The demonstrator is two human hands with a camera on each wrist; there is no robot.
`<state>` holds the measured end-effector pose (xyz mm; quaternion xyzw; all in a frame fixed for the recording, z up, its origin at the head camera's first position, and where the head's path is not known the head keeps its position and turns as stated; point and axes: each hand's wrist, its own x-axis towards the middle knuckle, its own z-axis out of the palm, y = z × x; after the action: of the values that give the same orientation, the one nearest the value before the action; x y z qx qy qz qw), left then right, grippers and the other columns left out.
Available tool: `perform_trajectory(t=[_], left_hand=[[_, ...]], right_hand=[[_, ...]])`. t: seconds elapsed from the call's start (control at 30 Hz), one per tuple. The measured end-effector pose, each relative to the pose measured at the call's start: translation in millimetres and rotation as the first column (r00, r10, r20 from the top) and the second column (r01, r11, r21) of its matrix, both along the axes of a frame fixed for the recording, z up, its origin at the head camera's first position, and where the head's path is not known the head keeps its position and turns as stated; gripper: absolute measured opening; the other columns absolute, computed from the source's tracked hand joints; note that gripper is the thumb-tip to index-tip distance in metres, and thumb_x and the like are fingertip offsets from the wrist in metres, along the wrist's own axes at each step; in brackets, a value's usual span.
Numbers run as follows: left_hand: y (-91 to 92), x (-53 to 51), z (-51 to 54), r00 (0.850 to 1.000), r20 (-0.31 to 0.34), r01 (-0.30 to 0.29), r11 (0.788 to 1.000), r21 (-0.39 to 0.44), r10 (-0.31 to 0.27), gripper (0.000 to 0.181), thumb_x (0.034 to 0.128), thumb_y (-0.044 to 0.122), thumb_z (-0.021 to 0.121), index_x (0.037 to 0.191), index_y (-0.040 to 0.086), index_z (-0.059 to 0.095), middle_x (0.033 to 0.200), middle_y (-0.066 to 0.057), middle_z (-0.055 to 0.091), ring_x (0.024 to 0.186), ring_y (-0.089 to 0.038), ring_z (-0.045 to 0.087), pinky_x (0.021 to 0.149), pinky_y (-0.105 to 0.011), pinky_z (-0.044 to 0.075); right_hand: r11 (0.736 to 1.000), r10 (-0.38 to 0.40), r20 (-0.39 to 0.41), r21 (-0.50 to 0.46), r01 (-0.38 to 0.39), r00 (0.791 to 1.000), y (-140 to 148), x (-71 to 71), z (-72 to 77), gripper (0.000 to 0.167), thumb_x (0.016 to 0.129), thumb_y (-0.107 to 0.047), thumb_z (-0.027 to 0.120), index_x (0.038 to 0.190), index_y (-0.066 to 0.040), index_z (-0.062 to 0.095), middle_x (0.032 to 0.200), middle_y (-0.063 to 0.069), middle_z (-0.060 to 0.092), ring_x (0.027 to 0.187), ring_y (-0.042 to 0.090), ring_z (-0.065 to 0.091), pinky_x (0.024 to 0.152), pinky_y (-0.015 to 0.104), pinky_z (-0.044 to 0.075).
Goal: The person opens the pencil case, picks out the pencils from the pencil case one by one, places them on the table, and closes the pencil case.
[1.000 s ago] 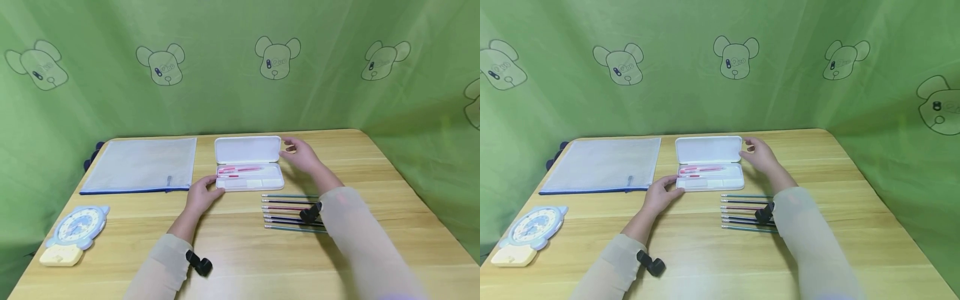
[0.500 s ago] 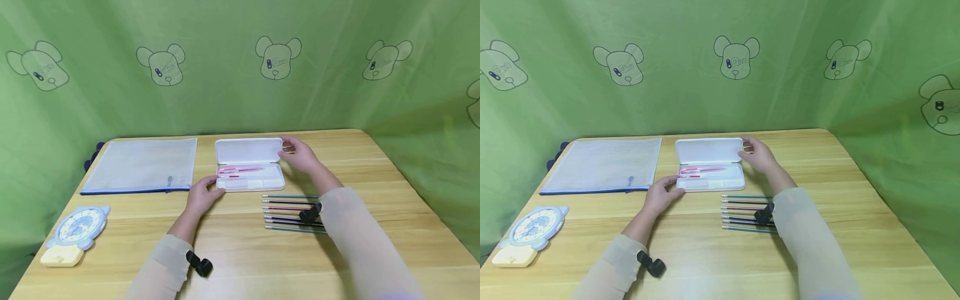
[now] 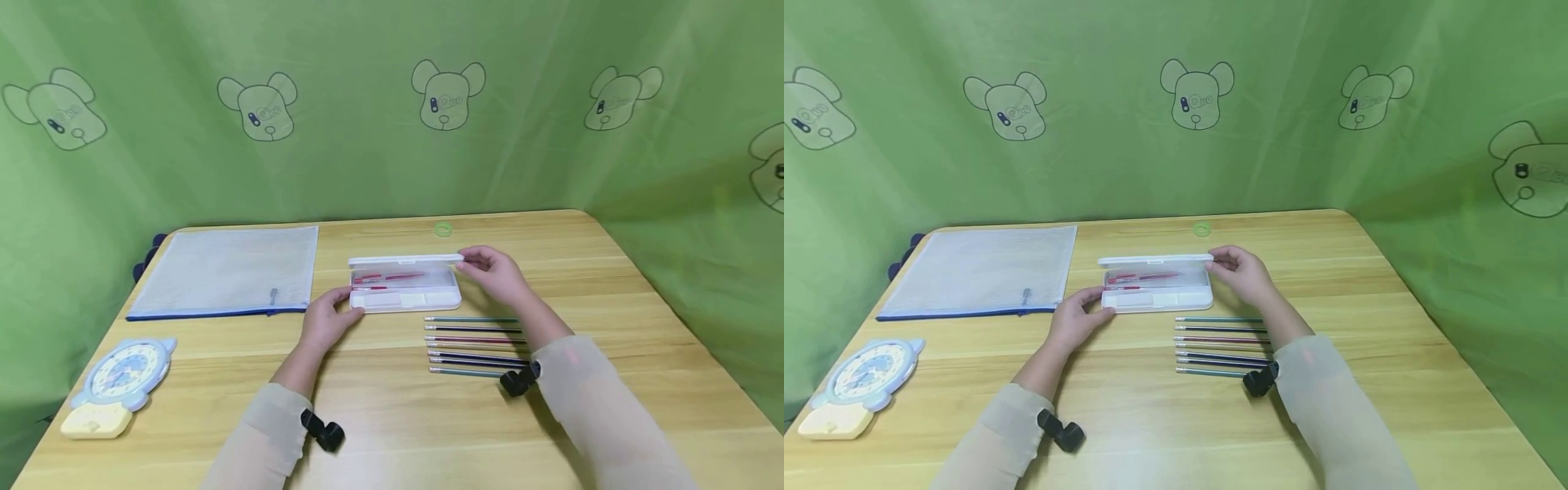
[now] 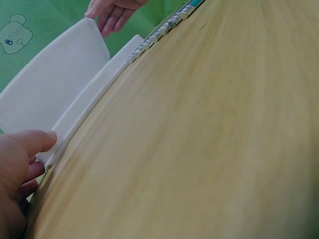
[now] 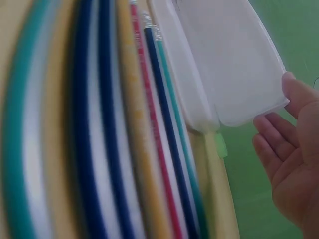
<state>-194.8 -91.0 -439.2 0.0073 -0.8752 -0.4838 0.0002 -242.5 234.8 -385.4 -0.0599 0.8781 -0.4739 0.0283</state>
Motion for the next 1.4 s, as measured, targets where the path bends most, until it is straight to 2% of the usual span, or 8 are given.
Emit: perform_trajectory(t=[0.27,0.47,0.67,0.9,1.13,1.4], left_hand=[[-1.1,-0.7,-1.9,1.000,-0.011,-0.006,1.000,-0.005,0.006,0.053,0.0831,0.025,0.078,0.130,0.006,0.062,0.133,-0.010,0.064,0.133,-0.029,0.052,0.116,-0.043,0.039],[-0.7,0.0,-1.8,1.000,-0.017,-0.010,1.000,0.026,0.010,0.055,0.0820,0.024,0.079,0.130,0.004,0.061,0.131,-0.012,0.065,0.131,-0.030,0.053,0.117,-0.044,0.038],[-0.5,0.7,-2.4,1.000,-0.030,-0.002,0.996,0.085,0.004,0.068,0.0829,0.033,0.078,0.141,0.009,0.051,0.129,-0.012,0.066,0.129,-0.028,0.055,0.118,-0.047,0.035],[-0.9,1.9,-2.1,0.997,-0.071,0.011,0.999,0.051,-0.007,0.058,0.0904,0.036,0.068,0.140,0.011,0.053,0.129,-0.012,0.065,0.130,-0.029,0.054,0.116,-0.046,0.038],[-0.9,0.8,-1.4,0.999,-0.050,0.013,0.999,0.034,-0.011,0.058,0.0890,0.032,0.071,0.139,0.008,0.054,0.131,-0.012,0.064,0.132,-0.029,0.052,0.117,-0.044,0.037],[-1.4,-0.8,-1.7,1.000,-0.024,0.007,0.999,0.036,-0.006,0.059,0.0884,0.034,0.071,0.140,0.009,0.054,0.136,-0.010,0.062,0.135,-0.028,0.050,0.118,-0.042,0.036]], right_hand=[[1.000,0.001,0.023,0.020,-0.002,1.000,0.8,11.9,-12.1,0.044,0.091,-0.037,0.068,0.119,-0.003,0.065,0.129,0.015,0.064,0.117,0.029,0.062,0.103,0.037,0.052],[0.998,0.045,0.088,0.046,-0.049,0.995,2.1,17.5,-16.2,0.056,0.091,-0.037,0.069,0.133,-0.003,0.057,0.138,0.019,0.057,0.126,0.035,0.056,0.107,0.044,0.049],[0.987,0.096,0.131,0.112,-0.111,0.987,4.5,20.8,-19.8,0.068,0.092,-0.039,0.067,0.145,-0.003,0.044,0.147,0.020,0.048,0.133,0.037,0.050,0.110,0.047,0.045],[0.980,0.123,0.135,0.139,-0.141,0.983,3.7,20.0,-23.8,0.068,0.091,-0.033,0.069,0.146,-0.002,0.043,0.146,0.021,0.049,0.131,0.037,0.052,0.109,0.047,0.046],[0.974,0.114,0.141,0.179,-0.139,0.983,1.7,18.9,-25.8,0.069,0.089,-0.028,0.072,0.146,-0.001,0.043,0.142,0.022,0.053,0.128,0.035,0.056,0.106,0.045,0.049],[0.971,0.098,0.139,0.204,-0.125,0.985,-0.1,19.2,-27.4,0.071,0.088,-0.033,0.073,0.145,-0.002,0.044,0.141,0.021,0.054,0.127,0.035,0.056,0.106,0.046,0.049]])
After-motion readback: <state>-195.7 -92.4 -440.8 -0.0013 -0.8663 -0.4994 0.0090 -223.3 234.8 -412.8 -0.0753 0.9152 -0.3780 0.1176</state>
